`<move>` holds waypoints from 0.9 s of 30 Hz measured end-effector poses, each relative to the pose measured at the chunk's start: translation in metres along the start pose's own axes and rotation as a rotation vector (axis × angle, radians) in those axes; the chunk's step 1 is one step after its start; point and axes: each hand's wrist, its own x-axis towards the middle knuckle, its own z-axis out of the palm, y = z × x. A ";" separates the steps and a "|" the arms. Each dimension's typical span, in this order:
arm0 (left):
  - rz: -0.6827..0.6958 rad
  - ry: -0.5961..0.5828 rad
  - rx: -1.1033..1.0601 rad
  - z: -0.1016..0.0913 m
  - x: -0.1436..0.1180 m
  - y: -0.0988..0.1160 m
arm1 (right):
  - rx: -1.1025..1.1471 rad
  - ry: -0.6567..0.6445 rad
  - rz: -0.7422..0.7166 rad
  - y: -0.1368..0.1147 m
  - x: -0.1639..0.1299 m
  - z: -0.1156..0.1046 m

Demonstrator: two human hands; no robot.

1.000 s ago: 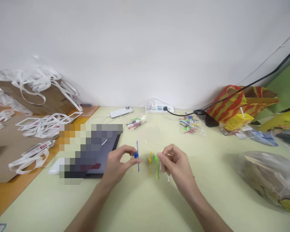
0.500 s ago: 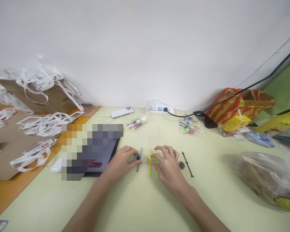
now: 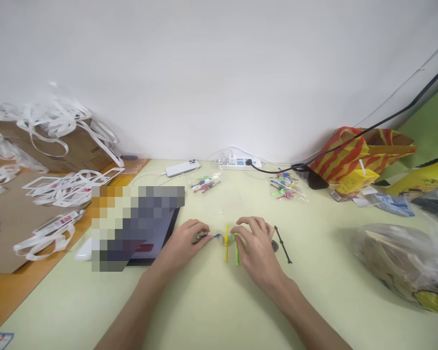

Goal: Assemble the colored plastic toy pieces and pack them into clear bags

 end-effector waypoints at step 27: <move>-0.226 0.109 0.532 0.020 0.005 0.014 | -0.268 -0.127 -0.044 -0.014 -0.005 0.028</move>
